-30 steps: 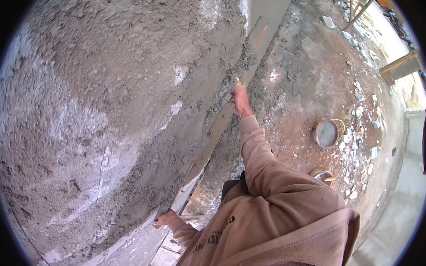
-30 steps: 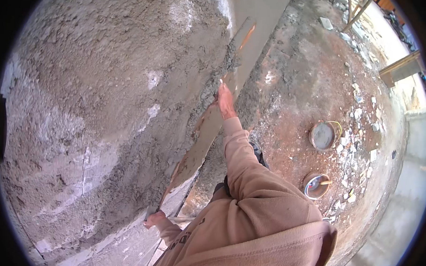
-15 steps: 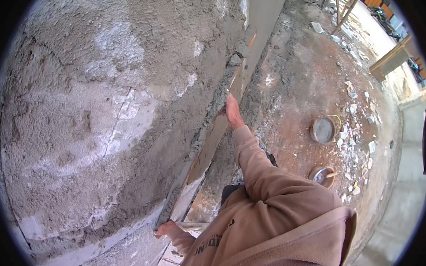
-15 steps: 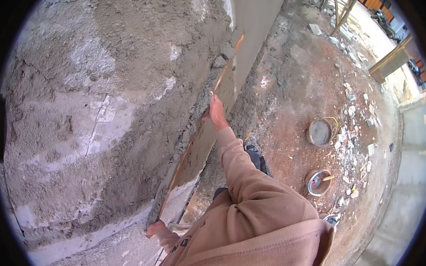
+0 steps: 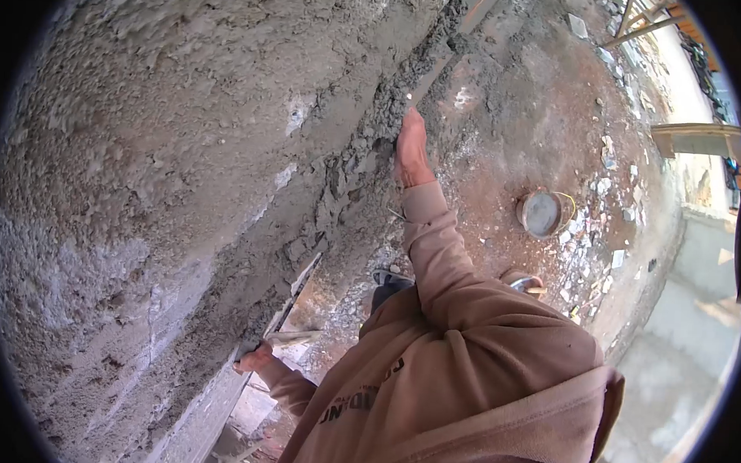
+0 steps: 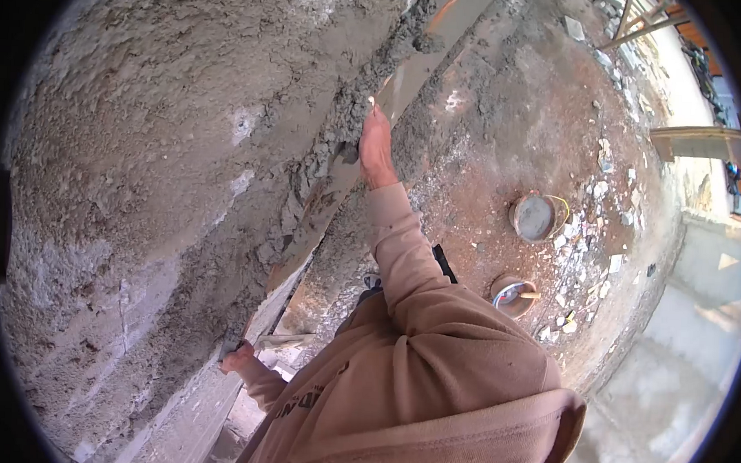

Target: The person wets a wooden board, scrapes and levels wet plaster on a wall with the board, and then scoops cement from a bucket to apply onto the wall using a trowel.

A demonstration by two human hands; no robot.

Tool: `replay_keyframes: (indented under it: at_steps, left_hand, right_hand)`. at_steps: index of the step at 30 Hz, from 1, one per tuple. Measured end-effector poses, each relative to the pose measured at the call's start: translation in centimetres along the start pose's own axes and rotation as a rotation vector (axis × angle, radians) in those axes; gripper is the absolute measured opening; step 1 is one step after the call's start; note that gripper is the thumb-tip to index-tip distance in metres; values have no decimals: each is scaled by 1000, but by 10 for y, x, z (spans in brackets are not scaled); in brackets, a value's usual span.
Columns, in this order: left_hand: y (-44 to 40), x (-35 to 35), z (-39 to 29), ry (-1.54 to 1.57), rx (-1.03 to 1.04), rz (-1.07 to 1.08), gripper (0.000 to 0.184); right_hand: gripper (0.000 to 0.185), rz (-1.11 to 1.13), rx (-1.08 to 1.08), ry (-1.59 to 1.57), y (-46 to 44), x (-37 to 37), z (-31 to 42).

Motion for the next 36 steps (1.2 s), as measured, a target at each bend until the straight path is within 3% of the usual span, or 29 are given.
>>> replay_keyframes:
  at_steps: [2, 7, 9, 12, 13, 16, 18, 22, 28, 32, 36]
  left_hand:
    - [114, 42, -19, 239, -152, -94, 66]
    - [144, 61, -33, 255, -60, -4, 72]
    - [195, 87, -42, 261, -90, 148, 73]
    - [165, 77, -40, 395, -40, 159, 67]
    - [178, 78, -45, 443, -46, 69, 67]
    - [201, 90, -57, 502, -29, 184, 69]
    - [190, 76, -54, 499, 22, 32, 69]
    - [185, 61, -73, 527, -4, -52, 65]
    - [106, 3, -126, 489, 20, -141, 64]
    - [84, -2, -137, 508, 48, -93, 62]
    - [93, 1, -143, 493, 70, -71, 61]
  right_hand:
    - [39, 40, 50, 26, -16, 6, 19]
    - [38, 94, 192, 46, -5, 29, 81]
    - [38, 148, 133, -23, -14, 32, 83]
    - [34, 164, 231, 109, -14, 24, 73]
    - [32, 195, 233, 175, -19, 21, 69]
    - [30, 182, 187, 189, -41, 10, 60]
    - [28, 208, 135, 206, -48, 11, 59]
    - [31, 177, 147, 237, -21, 12, 53]
    - [34, 170, 162, 310, 82, 19, 18]
    - [31, 180, 177, 234, 132, 38, 24]
    - [31, 146, 194, 172, 72, 4, 0]
Point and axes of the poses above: each hand's wrist, its own y-axis away from the middle knuckle, its own x-axis out of the palm, z = x × y, the point moved 10 cm from there along -y, towards the middle knuckle, and after that the axes turned 11 degrees about -z, right-handed, at the moved point
